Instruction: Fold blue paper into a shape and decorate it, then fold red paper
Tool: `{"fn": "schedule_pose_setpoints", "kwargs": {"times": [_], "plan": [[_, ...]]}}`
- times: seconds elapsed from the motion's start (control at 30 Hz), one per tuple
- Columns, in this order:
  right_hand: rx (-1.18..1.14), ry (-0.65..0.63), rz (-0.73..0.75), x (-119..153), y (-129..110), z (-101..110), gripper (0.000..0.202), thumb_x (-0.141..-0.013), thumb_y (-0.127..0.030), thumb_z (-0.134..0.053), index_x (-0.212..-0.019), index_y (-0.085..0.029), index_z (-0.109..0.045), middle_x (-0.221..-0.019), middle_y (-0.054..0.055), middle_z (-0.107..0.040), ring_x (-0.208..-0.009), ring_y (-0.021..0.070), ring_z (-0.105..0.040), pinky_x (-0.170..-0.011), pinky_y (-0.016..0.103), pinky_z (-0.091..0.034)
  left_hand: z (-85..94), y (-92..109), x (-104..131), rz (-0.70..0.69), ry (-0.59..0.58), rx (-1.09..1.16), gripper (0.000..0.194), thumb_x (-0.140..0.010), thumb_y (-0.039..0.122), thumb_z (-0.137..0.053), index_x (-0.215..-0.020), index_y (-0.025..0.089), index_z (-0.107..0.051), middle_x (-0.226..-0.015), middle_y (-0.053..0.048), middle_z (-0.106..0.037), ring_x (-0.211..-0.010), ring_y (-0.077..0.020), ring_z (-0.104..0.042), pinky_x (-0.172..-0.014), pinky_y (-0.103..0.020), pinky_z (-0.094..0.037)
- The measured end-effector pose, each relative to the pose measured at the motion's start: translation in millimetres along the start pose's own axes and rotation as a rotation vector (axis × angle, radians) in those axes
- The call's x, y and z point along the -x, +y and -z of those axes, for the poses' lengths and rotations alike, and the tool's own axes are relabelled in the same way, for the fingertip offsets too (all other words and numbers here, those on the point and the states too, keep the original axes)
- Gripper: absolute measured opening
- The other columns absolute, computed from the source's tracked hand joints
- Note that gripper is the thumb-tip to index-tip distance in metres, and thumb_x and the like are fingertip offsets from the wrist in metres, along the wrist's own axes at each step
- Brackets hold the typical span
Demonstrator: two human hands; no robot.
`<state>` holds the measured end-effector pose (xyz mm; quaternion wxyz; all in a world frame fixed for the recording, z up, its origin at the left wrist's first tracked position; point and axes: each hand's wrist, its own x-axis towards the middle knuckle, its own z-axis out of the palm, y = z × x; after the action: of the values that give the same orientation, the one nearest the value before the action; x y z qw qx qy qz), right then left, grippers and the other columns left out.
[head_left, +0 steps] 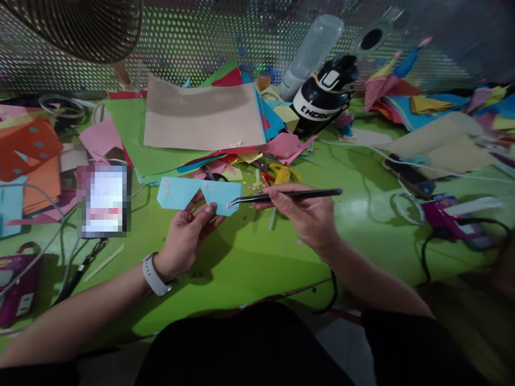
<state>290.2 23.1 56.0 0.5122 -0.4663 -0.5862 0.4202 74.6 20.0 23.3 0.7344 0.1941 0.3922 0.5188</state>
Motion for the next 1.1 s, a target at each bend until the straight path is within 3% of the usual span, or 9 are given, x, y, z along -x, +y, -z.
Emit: {"fn": "schedule_pose_setpoints", "kwargs": {"times": [0.4, 0.57, 0.8, 1.1], "plan": [[-0.088, -0.132, -0.022, -13.0, 14.7, 12.4, 0.015, -0.086, -0.033, -0.075, -0.095, -0.021, -0.077, -0.084, 0.002, -0.079, -0.064, 0.0156, -0.076, -0.061, 0.025, -0.064, 2.2, 1.9, -2.0, 0.044, -0.05, -0.026, 0.038, -0.069, 0.017, -0.088, -0.1, 0.018, -0.066, -0.084, 0.004, -0.074, -0.075, -0.0098, -0.072, -0.073, -0.02, -0.062], [-0.034, -0.171, -0.031, -15.3, 16.5, 15.3, 0.018, -0.087, -0.035, -0.074, -0.096, -0.02, -0.077, -0.069, 0.0, -0.076, -0.061, 0.0154, -0.074, -0.063, 0.027, -0.063, 2.1, 1.9, -1.6, 0.063, -0.056, -0.016, 0.037, -0.069, 0.017, -0.088, -0.099, 0.017, -0.066, -0.084, 0.004, -0.074, -0.075, -0.0094, -0.072, -0.072, -0.019, -0.063], [-0.051, -0.114, -0.052, -15.7, 17.0, 15.1, 0.021, -0.084, -0.039, -0.076, -0.094, -0.02, -0.077, -0.077, 0.002, -0.077, -0.057, 0.0147, -0.073, -0.061, 0.028, -0.064, 0.5, 3.8, -1.2, 0.067, -0.056, 0.008, 0.039, -0.071, 0.015, -0.086, -0.104, 0.02, -0.065, -0.085, 0.004, -0.076, -0.078, -0.0102, -0.074, -0.074, -0.02, -0.063], [-0.149, -0.152, -0.096, -18.4, 21.0, 11.5, 0.023, -0.084, -0.04, -0.076, -0.092, -0.019, -0.076, -0.082, 0.004, -0.077, -0.057, 0.0136, -0.072, -0.058, 0.027, -0.064, -0.1, 4.2, 0.3, 0.076, -0.07, 0.024, 0.04, -0.071, 0.015, -0.086, -0.105, 0.02, -0.064, -0.086, 0.003, -0.077, -0.08, -0.0104, -0.074, -0.076, -0.02, -0.063]]}}
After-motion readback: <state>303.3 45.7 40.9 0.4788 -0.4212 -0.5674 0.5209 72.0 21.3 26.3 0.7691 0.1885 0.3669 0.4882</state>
